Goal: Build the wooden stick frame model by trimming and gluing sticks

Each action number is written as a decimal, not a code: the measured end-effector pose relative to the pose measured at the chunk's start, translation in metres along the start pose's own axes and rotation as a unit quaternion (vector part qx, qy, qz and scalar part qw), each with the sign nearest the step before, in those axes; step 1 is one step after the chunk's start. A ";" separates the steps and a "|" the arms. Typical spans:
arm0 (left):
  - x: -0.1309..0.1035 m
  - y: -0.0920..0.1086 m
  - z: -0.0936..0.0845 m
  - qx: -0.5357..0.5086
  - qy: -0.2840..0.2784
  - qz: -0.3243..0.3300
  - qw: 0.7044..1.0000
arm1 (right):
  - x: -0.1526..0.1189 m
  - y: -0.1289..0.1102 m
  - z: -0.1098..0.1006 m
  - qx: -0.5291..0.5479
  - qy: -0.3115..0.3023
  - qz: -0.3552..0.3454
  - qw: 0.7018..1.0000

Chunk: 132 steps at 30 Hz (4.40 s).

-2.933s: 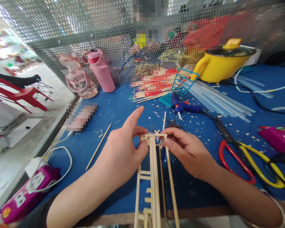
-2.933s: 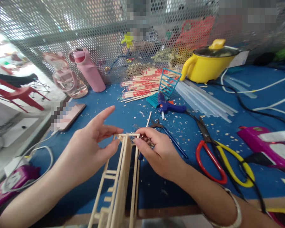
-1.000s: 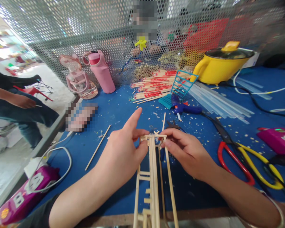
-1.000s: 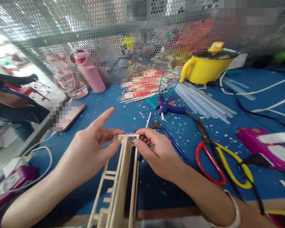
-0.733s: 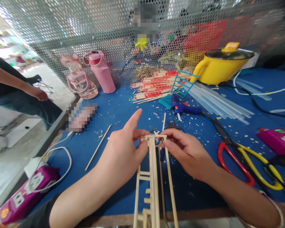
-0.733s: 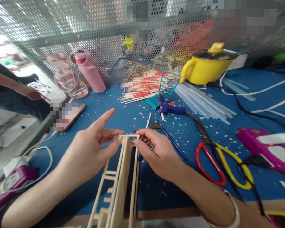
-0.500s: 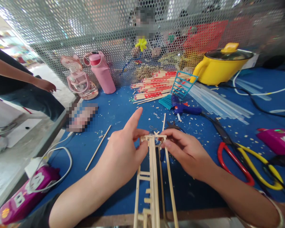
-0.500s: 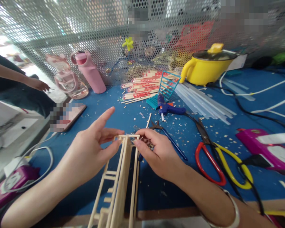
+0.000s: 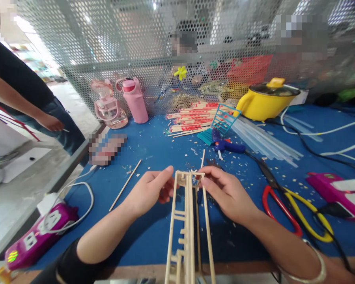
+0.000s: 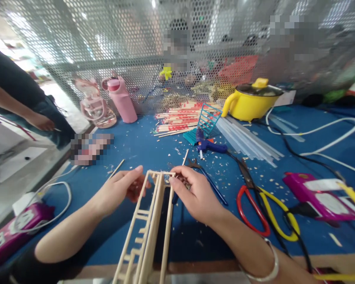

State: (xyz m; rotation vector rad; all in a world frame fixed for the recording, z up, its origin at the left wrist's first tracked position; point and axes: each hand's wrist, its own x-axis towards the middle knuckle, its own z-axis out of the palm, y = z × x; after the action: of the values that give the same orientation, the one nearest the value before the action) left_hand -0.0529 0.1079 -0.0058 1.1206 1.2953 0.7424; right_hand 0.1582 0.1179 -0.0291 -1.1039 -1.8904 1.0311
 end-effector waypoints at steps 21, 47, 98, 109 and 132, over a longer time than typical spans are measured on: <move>-0.003 -0.001 0.013 -0.189 -0.044 -0.015 0.981 | 0.001 -0.005 0.002 0.025 0.003 -0.005 1.000; -0.008 -0.005 0.019 -0.365 -0.024 -0.042 0.930 | 0.027 -0.047 0.022 -0.198 0.051 0.019 0.979; -0.009 -0.009 0.023 -0.381 -0.001 -0.037 0.924 | 0.028 -0.049 0.026 -0.177 0.074 0.061 0.980; -0.008 -0.010 0.023 -0.376 -0.004 -0.030 0.926 | 0.027 -0.048 0.024 -0.192 0.081 0.037 0.977; -0.004 -0.013 0.019 -0.297 0.013 -0.021 0.955 | 0.023 -0.025 0.011 -0.038 0.133 0.002 0.990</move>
State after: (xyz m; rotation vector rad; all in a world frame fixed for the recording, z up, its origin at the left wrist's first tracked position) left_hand -0.0374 0.0956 -0.0176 0.5939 1.0106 1.0299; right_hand 0.1313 0.1280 -0.0081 -1.2246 -1.7250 0.7757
